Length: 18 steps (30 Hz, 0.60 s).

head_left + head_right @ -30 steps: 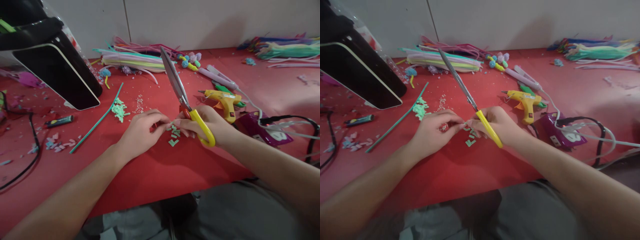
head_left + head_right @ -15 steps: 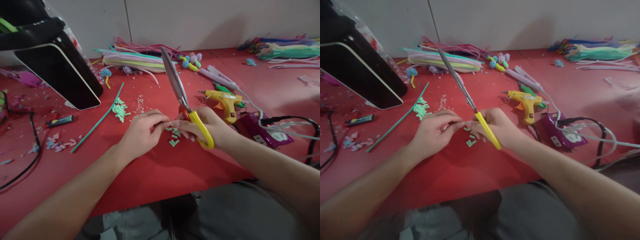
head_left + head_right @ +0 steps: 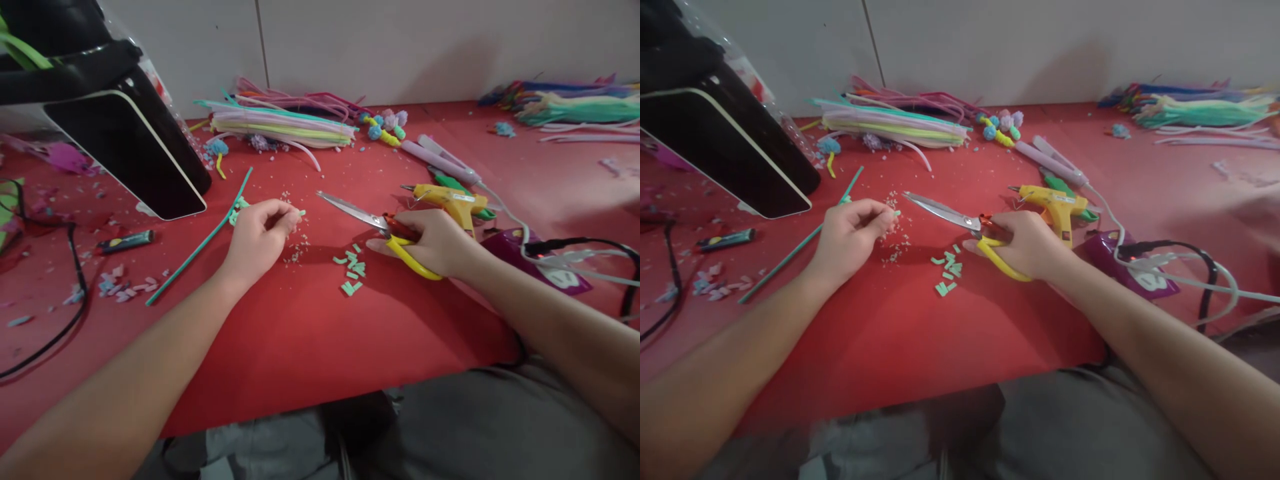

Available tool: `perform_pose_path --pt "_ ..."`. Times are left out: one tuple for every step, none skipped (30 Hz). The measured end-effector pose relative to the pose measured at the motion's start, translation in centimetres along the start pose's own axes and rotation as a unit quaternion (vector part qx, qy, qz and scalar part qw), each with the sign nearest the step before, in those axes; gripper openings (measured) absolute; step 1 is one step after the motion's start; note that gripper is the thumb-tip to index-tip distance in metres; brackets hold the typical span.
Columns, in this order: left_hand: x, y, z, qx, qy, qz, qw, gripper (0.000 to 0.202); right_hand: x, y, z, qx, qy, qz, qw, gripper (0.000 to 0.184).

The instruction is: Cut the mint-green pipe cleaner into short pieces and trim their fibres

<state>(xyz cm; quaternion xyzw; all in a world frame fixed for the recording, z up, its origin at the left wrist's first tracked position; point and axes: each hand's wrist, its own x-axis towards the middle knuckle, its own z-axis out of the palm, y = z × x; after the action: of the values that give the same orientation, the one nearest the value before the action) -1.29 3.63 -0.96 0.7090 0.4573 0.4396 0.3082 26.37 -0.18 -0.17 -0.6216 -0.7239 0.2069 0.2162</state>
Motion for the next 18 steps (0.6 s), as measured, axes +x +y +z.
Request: perform_pose_path --pt "0.09 -0.09 0.02 -0.005 0.002 -0.005 1.000 0.016 0.08 0.15 0.03 -0.013 -0.003 -0.003 1.000 0.065" --pt "0.14 -0.11 0.04 -0.007 0.004 -0.006 1.000 0.016 0.14 0.22 0.05 -0.025 -0.007 -0.005 1.000 0.065" --pt "0.15 -0.08 0.05 -0.006 0.006 -0.004 1.000 0.015 0.20 0.22 0.06 -0.036 -0.012 -0.004 0.999 0.065" --pt "0.13 -0.02 0.06 -0.004 0.008 0.000 1.000 0.015 0.25 0.19 0.06 -0.046 -0.016 -0.001 0.999 0.066" --pt "0.09 0.05 0.05 -0.002 0.010 0.005 1.000 0.015 0.30 0.13 0.05 -0.052 -0.021 0.002 0.998 0.067" --pt "0.04 0.13 0.03 -0.003 0.012 0.009 1.000 0.016 0.33 0.06 0.05 -0.053 -0.024 0.005 0.998 0.067" --pt "0.00 0.19 0.00 -0.004 0.014 0.012 1.000 0.017 0.36 -0.01 0.04 -0.055 -0.027 0.006 0.998 0.067" --pt "-0.04 0.22 -0.03 -0.005 0.014 0.015 1.000 0.017 0.38 -0.07 0.03 -0.055 -0.032 0.006 0.998 0.066" --pt "-0.07 0.24 -0.05 -0.006 0.014 0.018 1.000 0.017 0.40 -0.13 0.03 -0.056 -0.036 0.005 0.998 0.065" --pt "-0.09 0.24 -0.08 -0.005 0.015 0.023 1.000 0.017 0.42 -0.17 0.03 -0.059 -0.039 0.003 0.997 0.065" --pt "-0.10 0.23 -0.09 -0.004 0.015 0.028 0.999 0.017 0.43 -0.21 0.04 -0.063 -0.037 0.002 0.997 0.065" --pt "-0.10 0.22 -0.11 -0.004 0.016 0.032 0.999 0.018 0.44 -0.25 0.05 -0.067 -0.039 0.005 0.997 0.065" --pt "-0.10 0.20 -0.13 -0.003 0.017 0.035 0.999 0.018 0.46 -0.29 0.06 -0.072 -0.040 0.009 0.997 0.066" --pt "-0.10 0.19 -0.15 -0.002 0.016 0.037 0.999 0.019 0.48 -0.33 0.06 -0.076 -0.046 0.014 0.996 0.066" --pt "-0.10 0.18 -0.17 -0.002 0.017 0.039 0.999 0.019 0.49 -0.38 0.06 -0.079 -0.051 0.017 0.995 0.066" --pt "-0.10 0.18 -0.19 -0.002 0.017 0.041 0.999 0.020 0.51 -0.44 0.05 -0.082 -0.055 0.018 0.995 0.066" --pt "-0.09 0.18 -0.20 -0.002 0.018 0.042 0.999 0.020 0.52 -0.49 0.04 -0.084 -0.057 0.018 0.995 0.065" --pt "-0.09 0.18 -0.22 -0.003 0.019 0.043 0.999 0.020 0.52 -0.55 0.02 -0.085 -0.056 0.016 0.995 0.064"
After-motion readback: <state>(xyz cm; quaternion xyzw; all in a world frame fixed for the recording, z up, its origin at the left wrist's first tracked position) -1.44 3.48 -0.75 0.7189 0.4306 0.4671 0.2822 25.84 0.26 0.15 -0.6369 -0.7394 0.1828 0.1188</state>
